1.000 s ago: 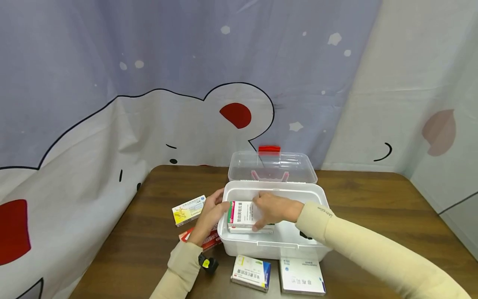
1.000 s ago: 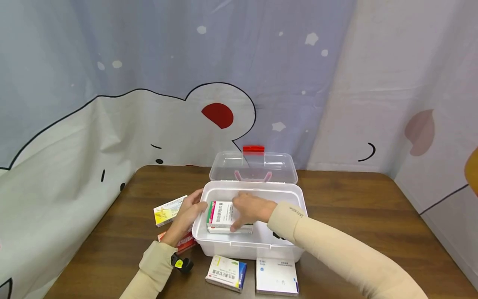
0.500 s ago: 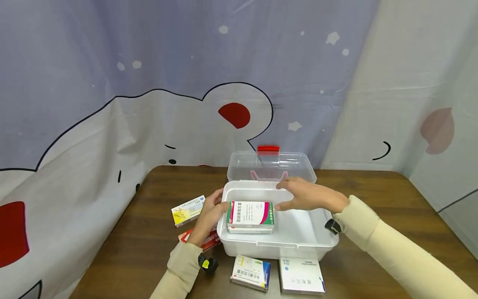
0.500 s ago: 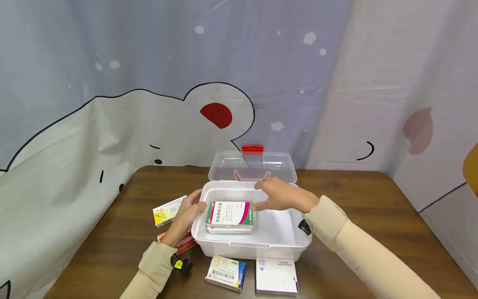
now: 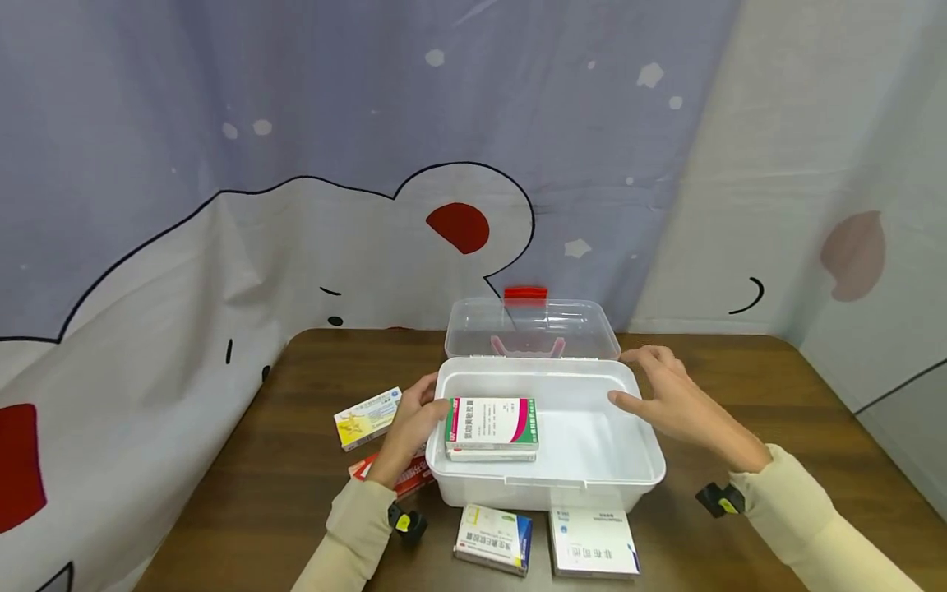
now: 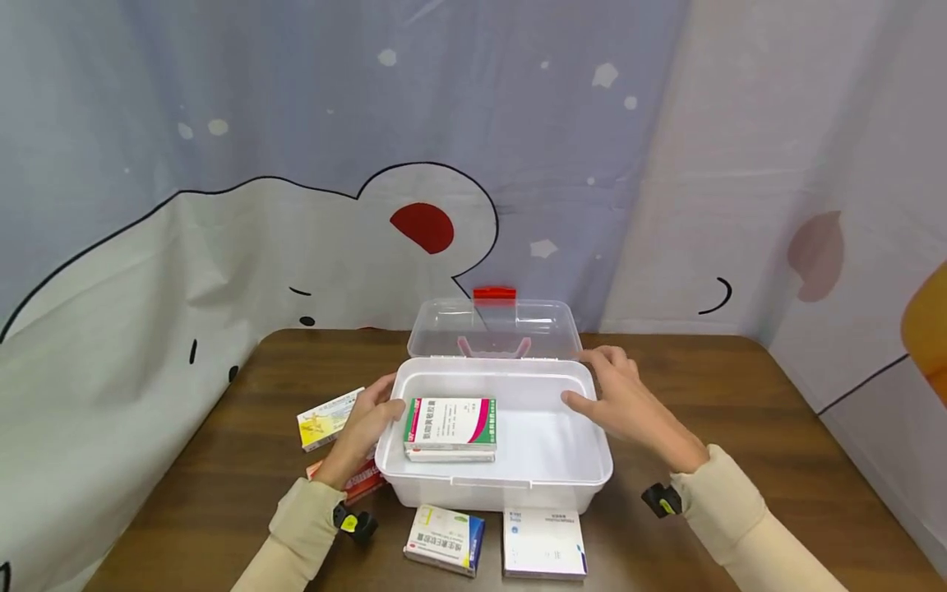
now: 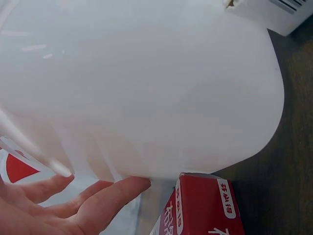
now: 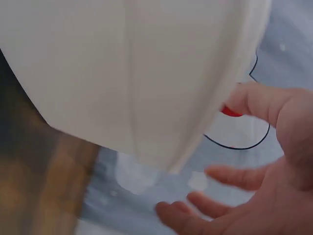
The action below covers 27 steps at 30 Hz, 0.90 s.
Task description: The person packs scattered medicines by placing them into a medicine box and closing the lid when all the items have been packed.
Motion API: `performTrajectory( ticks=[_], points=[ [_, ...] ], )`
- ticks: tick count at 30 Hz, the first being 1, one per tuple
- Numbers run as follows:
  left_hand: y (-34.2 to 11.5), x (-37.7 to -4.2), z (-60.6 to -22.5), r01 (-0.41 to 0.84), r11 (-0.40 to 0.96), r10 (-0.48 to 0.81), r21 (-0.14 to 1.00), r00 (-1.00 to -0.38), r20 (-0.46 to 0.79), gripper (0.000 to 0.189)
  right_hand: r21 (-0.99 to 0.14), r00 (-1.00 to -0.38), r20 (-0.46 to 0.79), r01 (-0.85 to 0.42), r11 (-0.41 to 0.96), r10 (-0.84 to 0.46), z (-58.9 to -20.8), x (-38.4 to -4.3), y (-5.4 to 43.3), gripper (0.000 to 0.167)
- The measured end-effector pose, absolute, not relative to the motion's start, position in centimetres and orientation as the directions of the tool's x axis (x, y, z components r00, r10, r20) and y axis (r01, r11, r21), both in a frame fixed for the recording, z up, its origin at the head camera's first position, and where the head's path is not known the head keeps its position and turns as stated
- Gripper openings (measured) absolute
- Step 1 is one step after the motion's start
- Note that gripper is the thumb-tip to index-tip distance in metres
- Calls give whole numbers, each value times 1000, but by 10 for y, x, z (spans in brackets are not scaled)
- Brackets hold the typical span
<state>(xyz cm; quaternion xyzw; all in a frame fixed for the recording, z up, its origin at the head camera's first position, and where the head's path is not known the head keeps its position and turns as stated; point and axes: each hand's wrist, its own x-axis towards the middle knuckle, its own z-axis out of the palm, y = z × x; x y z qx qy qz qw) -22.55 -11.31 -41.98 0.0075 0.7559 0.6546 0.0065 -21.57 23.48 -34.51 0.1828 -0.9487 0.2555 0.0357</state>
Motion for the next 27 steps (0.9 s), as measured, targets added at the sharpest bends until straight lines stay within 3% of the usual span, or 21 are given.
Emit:
performTrajectory(
  ticks=[7, 15, 20, 27],
  points=[
    [-108, -207, -392, -23, 161, 35, 987, -999, -29, 58, -691, -967, -9, -179, 700, -256, -368, -210, 248, 83],
    [-107, -204, -388, -22, 166, 29, 986, -999, -27, 58, -904, -958, -138, 18, 428, -252, -392, -209, 250, 80],
    [-108, -208, -391, -24, 168, 18, 986, -999, -27, 59, -955, -944, -148, 59, 290, -294, -394, -207, 245, 71],
    [-113, -225, -418, -26, 156, 15, 987, -999, -29, 59, -961, -955, -186, 127, 247, -233, -390, -204, 236, 73]
  ],
)
